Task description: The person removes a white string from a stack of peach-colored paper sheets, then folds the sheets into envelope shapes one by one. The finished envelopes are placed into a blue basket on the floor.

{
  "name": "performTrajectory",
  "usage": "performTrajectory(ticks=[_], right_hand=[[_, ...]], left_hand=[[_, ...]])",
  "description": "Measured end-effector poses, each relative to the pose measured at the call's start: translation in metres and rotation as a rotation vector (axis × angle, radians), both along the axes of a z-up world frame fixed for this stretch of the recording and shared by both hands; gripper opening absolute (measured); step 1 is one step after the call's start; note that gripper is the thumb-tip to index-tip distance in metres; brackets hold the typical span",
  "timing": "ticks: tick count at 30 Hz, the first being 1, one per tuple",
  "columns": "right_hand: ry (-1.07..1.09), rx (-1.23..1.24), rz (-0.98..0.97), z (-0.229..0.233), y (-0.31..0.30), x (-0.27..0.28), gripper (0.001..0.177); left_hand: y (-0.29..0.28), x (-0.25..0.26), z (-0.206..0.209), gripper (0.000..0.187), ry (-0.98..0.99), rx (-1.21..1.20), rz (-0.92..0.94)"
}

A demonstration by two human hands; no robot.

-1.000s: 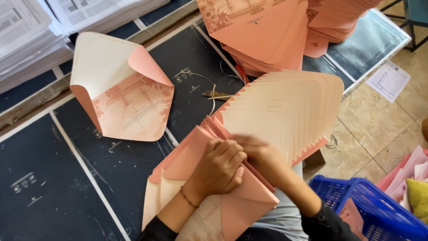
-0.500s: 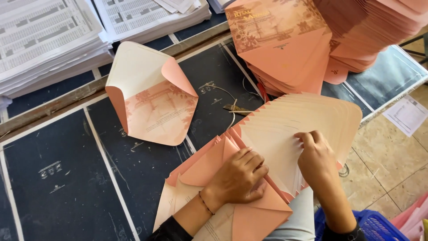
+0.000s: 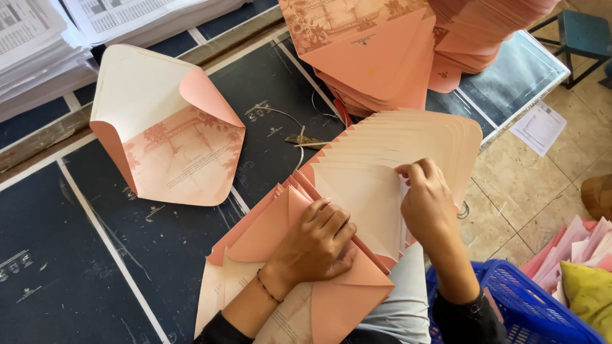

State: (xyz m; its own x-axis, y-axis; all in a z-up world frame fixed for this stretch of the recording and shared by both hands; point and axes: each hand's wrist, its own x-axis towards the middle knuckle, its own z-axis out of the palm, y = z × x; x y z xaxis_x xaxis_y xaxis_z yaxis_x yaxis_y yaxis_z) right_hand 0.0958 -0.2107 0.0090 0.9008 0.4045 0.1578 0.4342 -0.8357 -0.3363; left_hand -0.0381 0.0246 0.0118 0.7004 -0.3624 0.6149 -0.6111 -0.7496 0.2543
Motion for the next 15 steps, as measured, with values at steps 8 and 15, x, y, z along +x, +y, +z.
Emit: performTrajectory(ticks=[8,15], right_hand=[[0.537,0.57,0.539,0.045,0.035,-0.026,0.018],[0.525,0.573,0.527,0.039,0.068,-0.07,0.057]], left_hand=[[-0.002,0.004,-0.006,0.02,0.106,-0.085,-0.032],[0.008,-0.019,-0.001,0.038,-0.051,-0.04,0.002]])
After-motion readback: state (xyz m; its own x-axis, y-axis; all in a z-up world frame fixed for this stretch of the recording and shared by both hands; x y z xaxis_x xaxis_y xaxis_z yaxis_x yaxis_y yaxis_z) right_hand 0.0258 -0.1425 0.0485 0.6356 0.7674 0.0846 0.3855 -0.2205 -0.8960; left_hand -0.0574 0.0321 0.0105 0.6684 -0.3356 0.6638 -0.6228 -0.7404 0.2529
